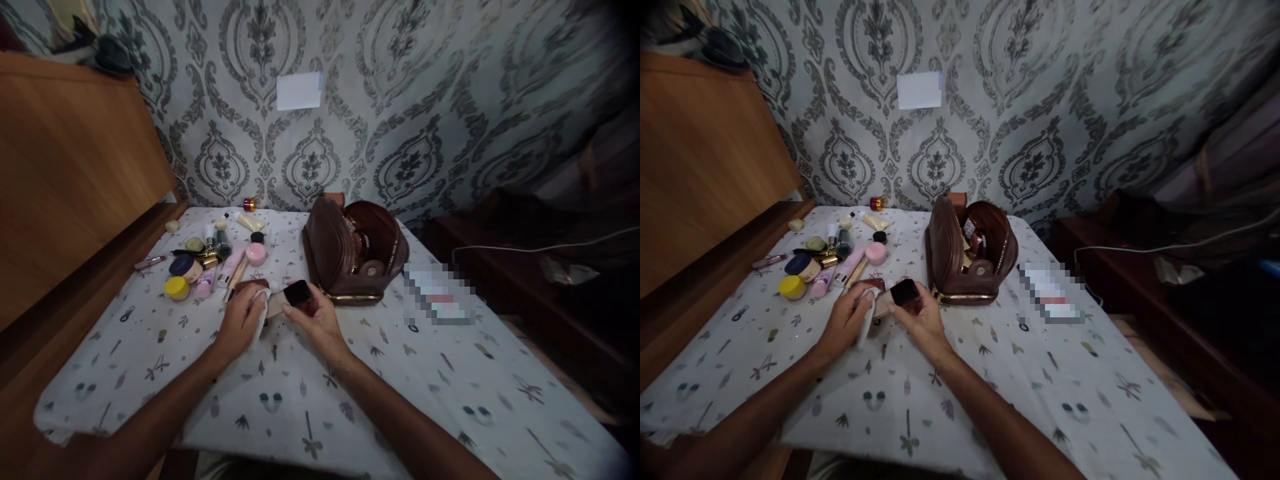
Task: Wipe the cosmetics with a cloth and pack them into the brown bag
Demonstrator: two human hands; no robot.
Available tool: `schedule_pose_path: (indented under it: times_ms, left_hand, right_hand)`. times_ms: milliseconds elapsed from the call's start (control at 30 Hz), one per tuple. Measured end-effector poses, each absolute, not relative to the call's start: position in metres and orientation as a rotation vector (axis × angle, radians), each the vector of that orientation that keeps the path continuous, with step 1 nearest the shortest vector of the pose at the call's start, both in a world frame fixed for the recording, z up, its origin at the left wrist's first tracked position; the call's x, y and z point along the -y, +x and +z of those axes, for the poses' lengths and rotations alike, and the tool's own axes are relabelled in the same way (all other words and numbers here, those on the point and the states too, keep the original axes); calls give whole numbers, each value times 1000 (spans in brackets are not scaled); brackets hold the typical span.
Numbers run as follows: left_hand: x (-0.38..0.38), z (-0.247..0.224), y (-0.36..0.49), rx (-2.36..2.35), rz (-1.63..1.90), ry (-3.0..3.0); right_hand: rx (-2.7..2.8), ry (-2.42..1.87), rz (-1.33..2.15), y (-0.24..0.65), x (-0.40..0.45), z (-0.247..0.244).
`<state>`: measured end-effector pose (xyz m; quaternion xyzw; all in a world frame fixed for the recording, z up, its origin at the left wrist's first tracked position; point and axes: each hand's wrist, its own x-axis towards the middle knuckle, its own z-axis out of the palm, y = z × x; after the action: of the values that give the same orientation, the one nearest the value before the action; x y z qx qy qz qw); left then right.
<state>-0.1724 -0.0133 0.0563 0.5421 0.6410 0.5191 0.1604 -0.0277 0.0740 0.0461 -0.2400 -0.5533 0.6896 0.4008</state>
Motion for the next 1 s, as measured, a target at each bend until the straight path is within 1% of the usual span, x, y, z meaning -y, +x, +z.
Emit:
schedule_pose_path:
  times_ms: [133,200,300,400,600,800,1000]
  left_hand:
    - [6,46,-173,-1603,1461,1022]
    - [4,41,-170,-1532,1445,905]
    - [6,40,-165,-1585,1483,1011]
    - [12,44,-160,-1780,1543,1261]
    - [22,49,-158,-1959,1462,1553]
    - [19,56,-169,-2055,1512,1492]
    - [12,56,-176,-1923,1591,1425]
  right_hand:
    - [1295,-490,1834,-30,-79,40]
    - [1249,-469,1890,-32,-79,37]
    - [1145,-496,1987,-34,-74,35]
    - [1046,-521,2085,-36,-69,35]
    - [963,-565,2248,-35,-61,36]
    - [1020,-570,2370,-34,-53,34]
    - [922,-584,2400,-35,-54,31]
